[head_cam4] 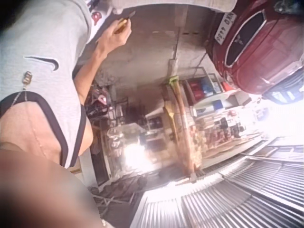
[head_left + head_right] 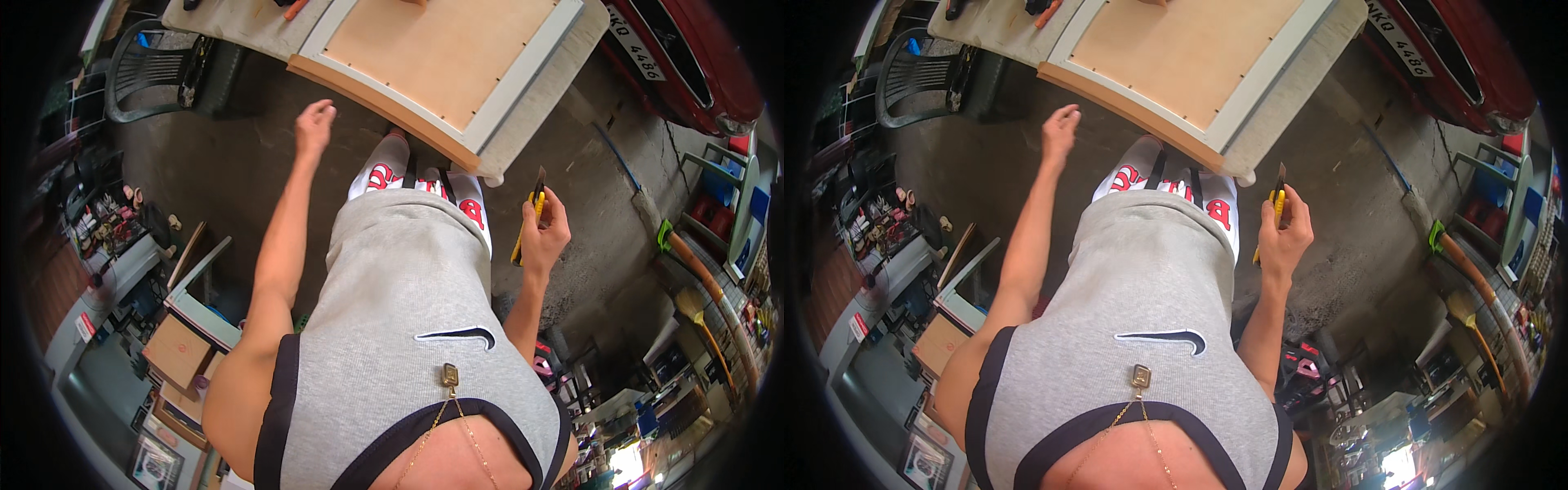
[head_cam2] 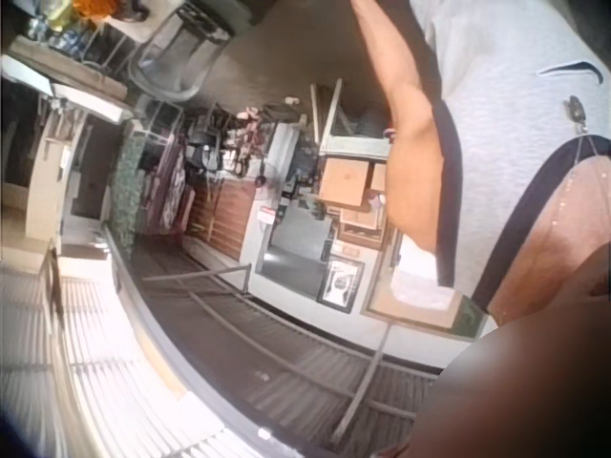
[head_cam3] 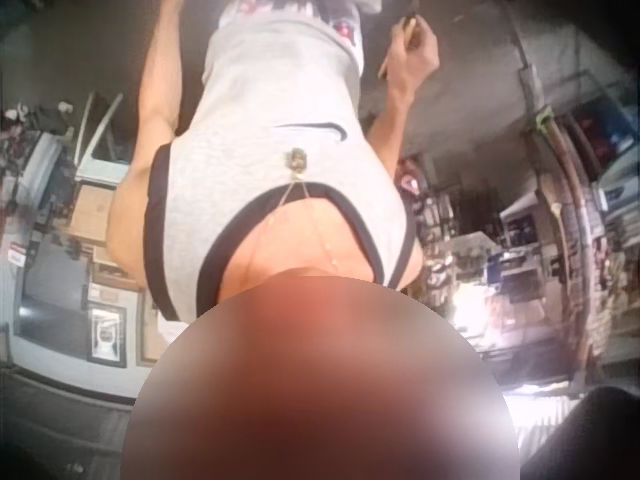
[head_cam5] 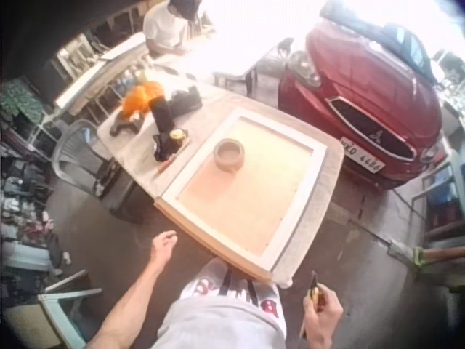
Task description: The person trims excess wood trim from the edges of a wooden frame using a utility knife. They repeatedly score and peel away thin strips along the frame's perimeter, working around all four sides.
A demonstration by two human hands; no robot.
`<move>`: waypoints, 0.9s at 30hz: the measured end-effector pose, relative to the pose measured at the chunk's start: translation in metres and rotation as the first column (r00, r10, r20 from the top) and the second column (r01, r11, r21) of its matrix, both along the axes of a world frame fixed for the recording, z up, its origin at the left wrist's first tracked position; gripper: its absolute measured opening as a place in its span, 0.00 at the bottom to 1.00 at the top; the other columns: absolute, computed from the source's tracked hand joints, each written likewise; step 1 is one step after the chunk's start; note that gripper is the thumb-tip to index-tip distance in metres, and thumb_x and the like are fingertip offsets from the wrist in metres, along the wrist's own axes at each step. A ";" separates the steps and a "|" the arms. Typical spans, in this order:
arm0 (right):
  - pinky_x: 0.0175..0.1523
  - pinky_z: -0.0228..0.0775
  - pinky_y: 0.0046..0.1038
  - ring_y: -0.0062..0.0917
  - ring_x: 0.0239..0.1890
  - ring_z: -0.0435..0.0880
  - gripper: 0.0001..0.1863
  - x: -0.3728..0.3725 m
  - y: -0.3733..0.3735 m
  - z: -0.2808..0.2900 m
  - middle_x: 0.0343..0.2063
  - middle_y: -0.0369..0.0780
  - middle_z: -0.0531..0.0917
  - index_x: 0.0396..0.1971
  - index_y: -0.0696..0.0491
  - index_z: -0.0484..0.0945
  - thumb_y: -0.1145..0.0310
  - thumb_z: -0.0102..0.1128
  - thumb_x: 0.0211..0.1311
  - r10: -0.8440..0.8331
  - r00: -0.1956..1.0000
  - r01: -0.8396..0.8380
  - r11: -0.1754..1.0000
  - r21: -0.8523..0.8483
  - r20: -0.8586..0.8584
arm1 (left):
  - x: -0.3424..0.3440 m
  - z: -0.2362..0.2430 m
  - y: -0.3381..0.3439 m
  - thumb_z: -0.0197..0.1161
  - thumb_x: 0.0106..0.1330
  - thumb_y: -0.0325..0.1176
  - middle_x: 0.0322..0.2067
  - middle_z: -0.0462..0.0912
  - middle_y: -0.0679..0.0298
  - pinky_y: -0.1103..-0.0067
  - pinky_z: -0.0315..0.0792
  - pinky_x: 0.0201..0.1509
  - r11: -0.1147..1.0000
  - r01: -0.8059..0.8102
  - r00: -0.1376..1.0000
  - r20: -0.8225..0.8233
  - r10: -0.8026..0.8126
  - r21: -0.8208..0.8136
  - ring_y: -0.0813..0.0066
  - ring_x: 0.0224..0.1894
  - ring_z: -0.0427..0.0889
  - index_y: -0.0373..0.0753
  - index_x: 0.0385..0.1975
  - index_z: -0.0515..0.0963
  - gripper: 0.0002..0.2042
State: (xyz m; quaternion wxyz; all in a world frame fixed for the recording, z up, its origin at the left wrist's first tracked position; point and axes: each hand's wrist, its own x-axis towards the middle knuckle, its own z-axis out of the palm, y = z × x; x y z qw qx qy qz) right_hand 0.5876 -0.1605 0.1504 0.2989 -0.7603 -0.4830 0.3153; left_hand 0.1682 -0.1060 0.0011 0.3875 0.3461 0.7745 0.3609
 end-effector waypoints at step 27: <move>0.28 0.70 0.18 0.16 0.31 0.81 0.18 -0.204 0.103 -0.014 0.33 0.36 0.82 0.49 0.56 0.81 0.80 0.68 0.57 0.542 0.840 -0.539 0.837 0.098 -0.009 | -0.019 -0.037 0.041 0.70 0.65 0.38 0.17 0.76 0.74 0.83 0.63 0.23 0.938 -0.321 0.935 0.204 0.291 0.133 0.90 0.21 0.68 0.31 0.32 0.82 0.13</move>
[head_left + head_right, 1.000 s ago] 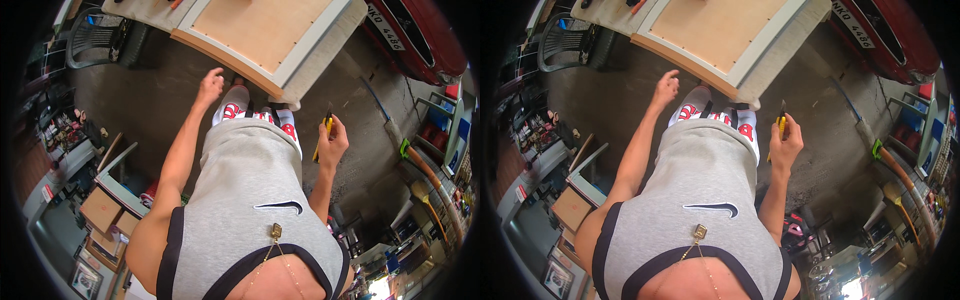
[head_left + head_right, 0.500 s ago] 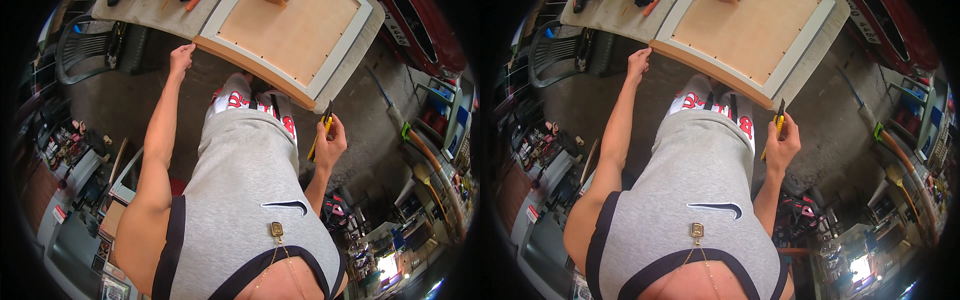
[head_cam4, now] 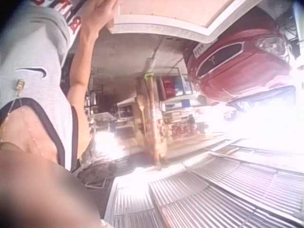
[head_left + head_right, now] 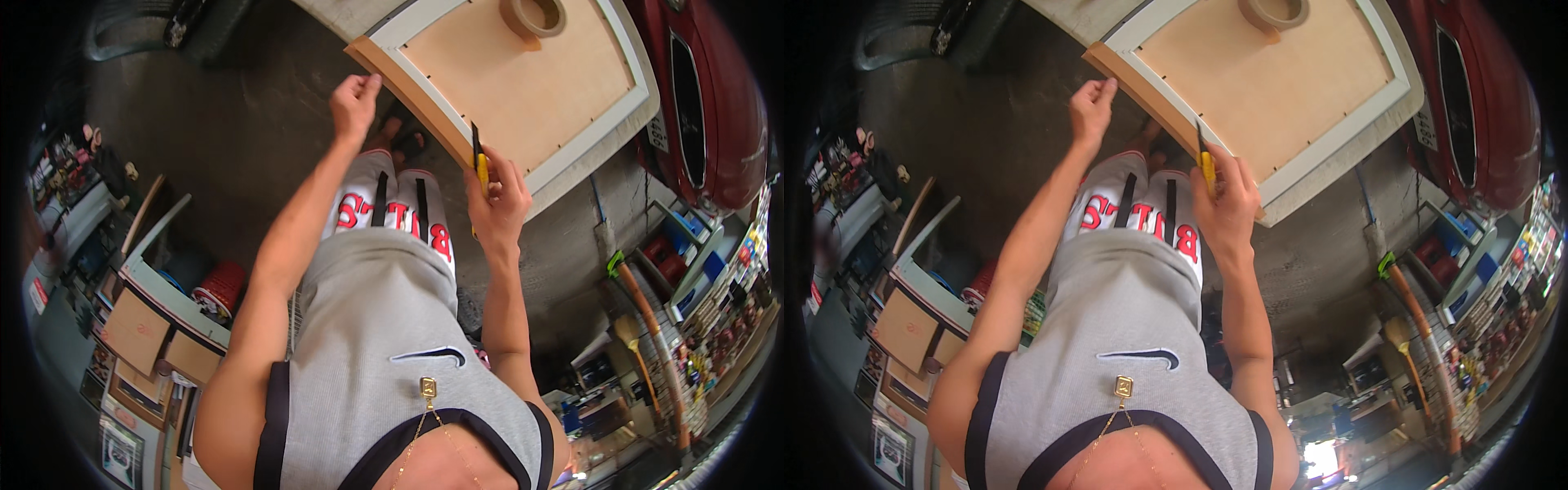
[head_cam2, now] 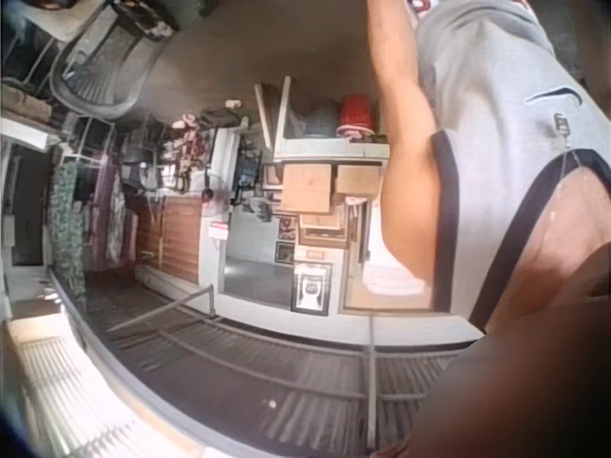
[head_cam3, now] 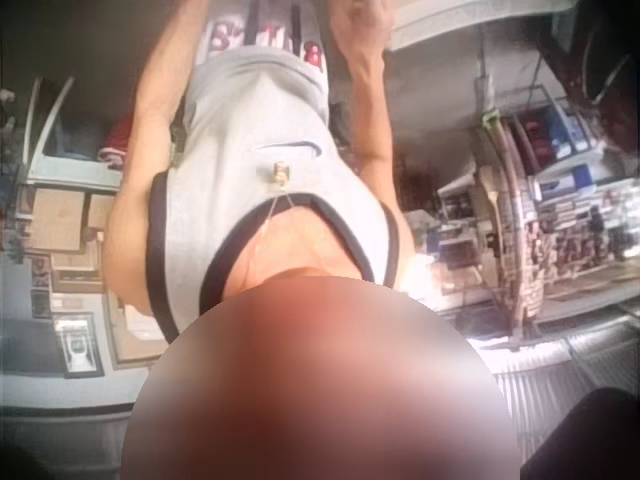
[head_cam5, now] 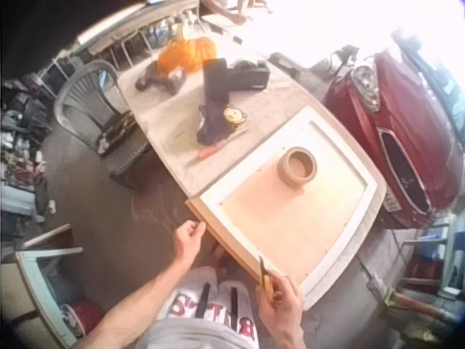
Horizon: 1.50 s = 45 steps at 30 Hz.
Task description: The person trims excess wood trim from the edges of a wooden frame using a utility knife. They repeatedly score and peel away thin strips along the frame's perimeter, working around all four sides.
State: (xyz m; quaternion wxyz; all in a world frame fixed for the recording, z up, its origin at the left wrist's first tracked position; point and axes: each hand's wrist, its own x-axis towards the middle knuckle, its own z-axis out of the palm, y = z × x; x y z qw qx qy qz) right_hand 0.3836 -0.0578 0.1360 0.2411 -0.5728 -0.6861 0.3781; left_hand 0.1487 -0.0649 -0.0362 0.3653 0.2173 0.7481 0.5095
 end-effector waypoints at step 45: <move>0.28 0.73 0.30 0.30 0.24 0.78 0.25 -0.167 0.091 -0.072 0.28 0.42 0.79 0.50 0.59 0.78 0.85 0.64 0.47 0.598 0.766 -0.596 0.798 -0.089 0.234 | -0.085 0.018 0.020 0.62 0.68 0.28 0.19 0.75 0.74 0.89 0.61 0.23 0.974 0.143 0.966 0.190 -0.176 0.177 0.93 0.20 0.68 0.34 0.34 0.79 0.05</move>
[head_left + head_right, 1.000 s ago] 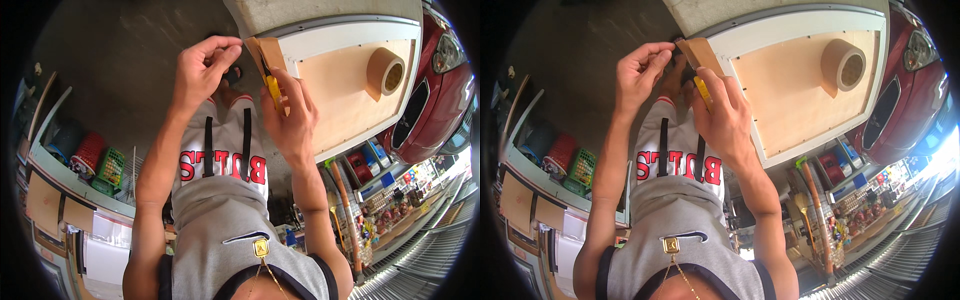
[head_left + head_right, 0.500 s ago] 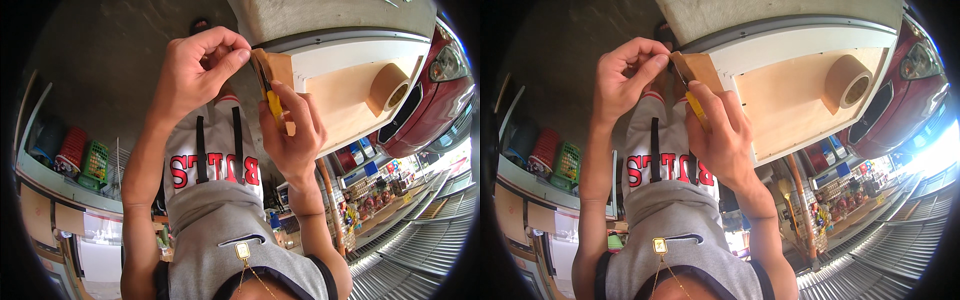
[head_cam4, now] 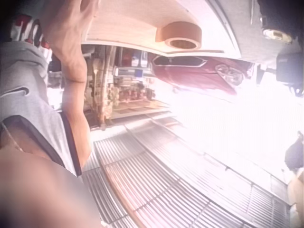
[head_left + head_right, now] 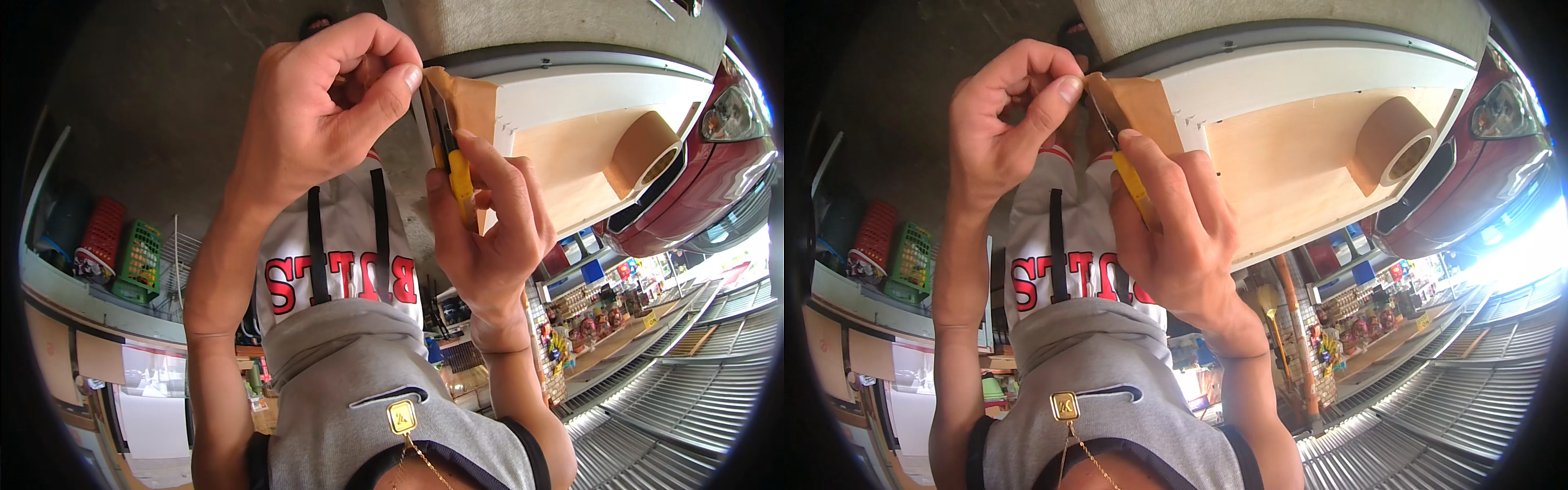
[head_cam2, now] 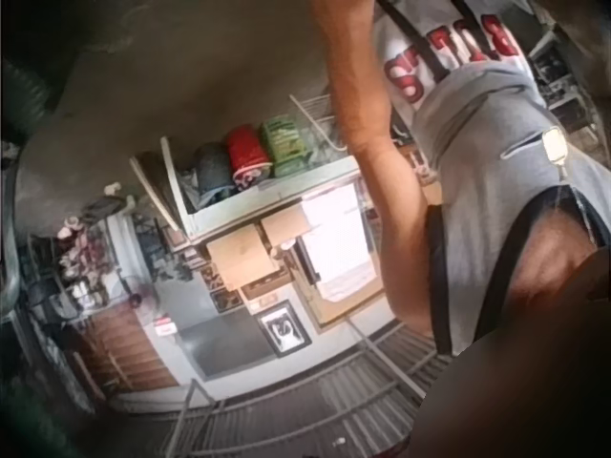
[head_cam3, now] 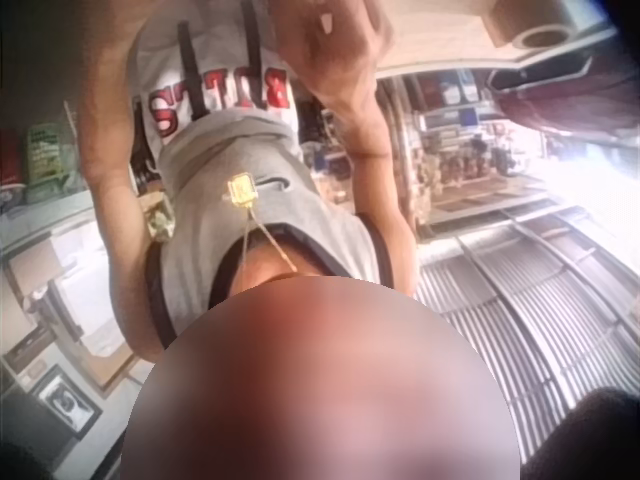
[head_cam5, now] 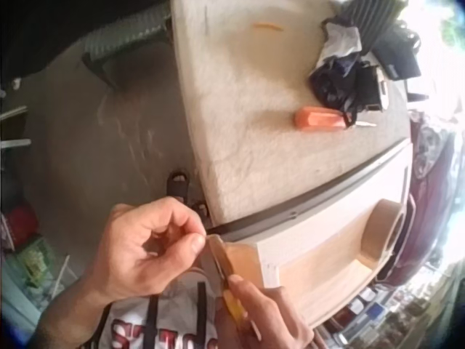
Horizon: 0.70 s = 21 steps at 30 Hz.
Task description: The person trims excess wood trim from the edges of a wooden frame using a utility knife. They repeatedly score and peel away thin strips along the frame's perimeter, working around all four sides.
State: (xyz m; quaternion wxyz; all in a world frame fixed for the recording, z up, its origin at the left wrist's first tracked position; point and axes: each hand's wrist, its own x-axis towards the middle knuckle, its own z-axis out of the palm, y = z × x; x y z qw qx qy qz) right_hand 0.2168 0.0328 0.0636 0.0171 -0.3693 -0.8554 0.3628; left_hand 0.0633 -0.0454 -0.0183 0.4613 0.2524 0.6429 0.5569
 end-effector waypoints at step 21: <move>0.28 0.73 0.29 0.29 0.24 0.78 0.25 0.003 -0.006 0.001 0.28 0.42 0.79 0.49 0.60 0.79 0.84 0.65 0.46 -0.009 0.999 0.008 1.000 0.025 0.041 | 0.006 -0.005 -0.007 0.60 0.71 0.28 0.22 0.74 0.76 0.91 0.56 0.24 0.999 -0.018 0.997 0.077 0.020 -0.028 0.94 0.21 0.65 0.34 0.37 0.77 0.04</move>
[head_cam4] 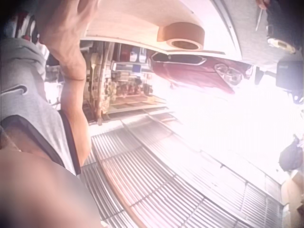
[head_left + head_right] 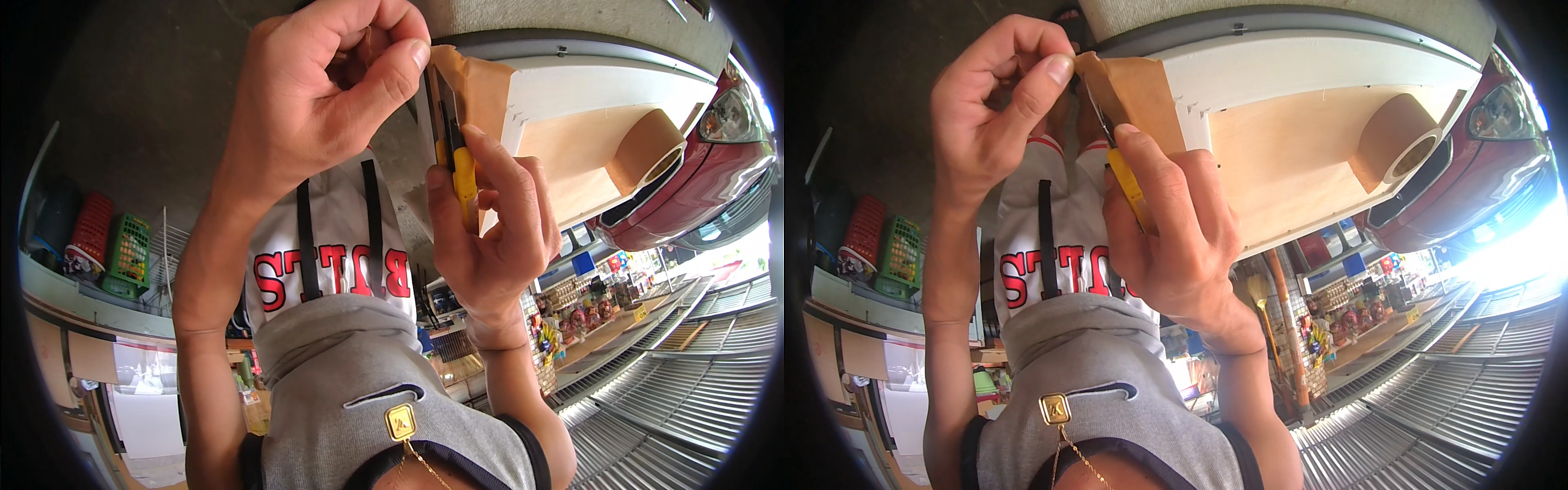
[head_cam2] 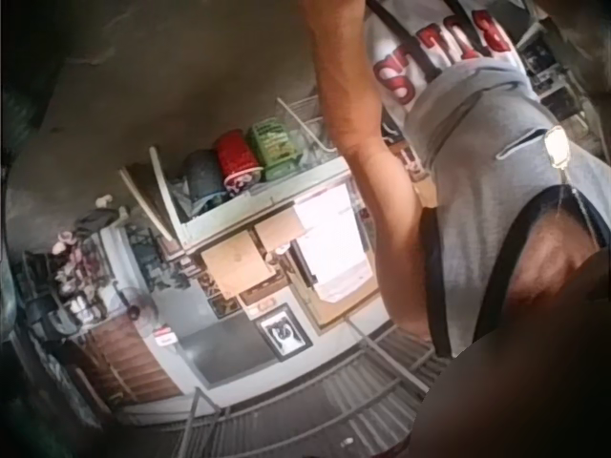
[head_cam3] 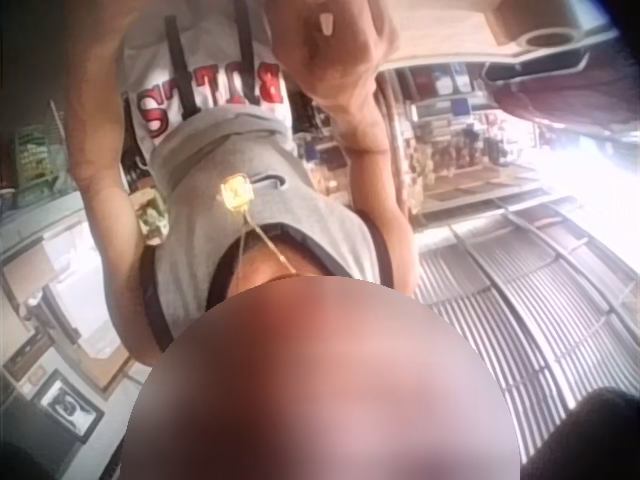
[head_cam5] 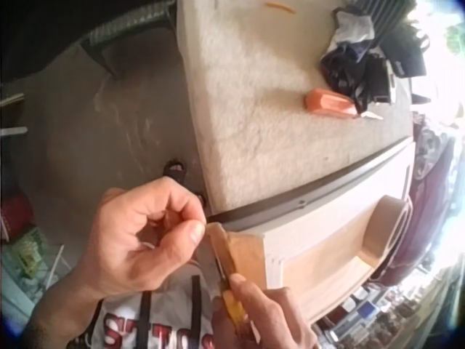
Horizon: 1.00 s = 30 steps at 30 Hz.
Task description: The person trims excess wood trim from the edges of a wooden frame using a utility knife. They repeatedly score and peel away thin strips along the frame's perimeter, working around all four sides.
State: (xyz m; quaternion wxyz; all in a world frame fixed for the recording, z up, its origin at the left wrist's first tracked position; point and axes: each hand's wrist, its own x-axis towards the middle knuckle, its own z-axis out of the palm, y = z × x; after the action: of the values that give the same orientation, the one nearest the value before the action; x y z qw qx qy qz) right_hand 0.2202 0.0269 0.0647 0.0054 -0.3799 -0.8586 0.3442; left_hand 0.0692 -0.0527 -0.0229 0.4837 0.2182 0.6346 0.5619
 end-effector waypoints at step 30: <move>0.28 0.76 0.18 0.18 0.27 0.82 0.19 0.023 -0.010 0.001 0.29 0.41 0.81 0.46 0.63 0.81 0.79 0.72 0.53 -0.012 0.997 0.011 1.000 0.016 0.071 | 0.005 -0.002 0.004 0.60 0.67 0.24 0.21 0.78 0.72 0.91 0.62 0.21 0.993 -0.066 0.997 0.040 0.063 0.099 0.94 0.19 0.71 0.32 0.30 0.76 0.04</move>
State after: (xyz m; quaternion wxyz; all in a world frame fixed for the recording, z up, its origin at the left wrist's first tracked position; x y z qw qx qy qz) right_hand 0.2435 0.0166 0.0658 -0.0203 -0.3968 -0.8587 0.3237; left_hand 0.0738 -0.0483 -0.0253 0.4655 0.2110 0.6033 0.6122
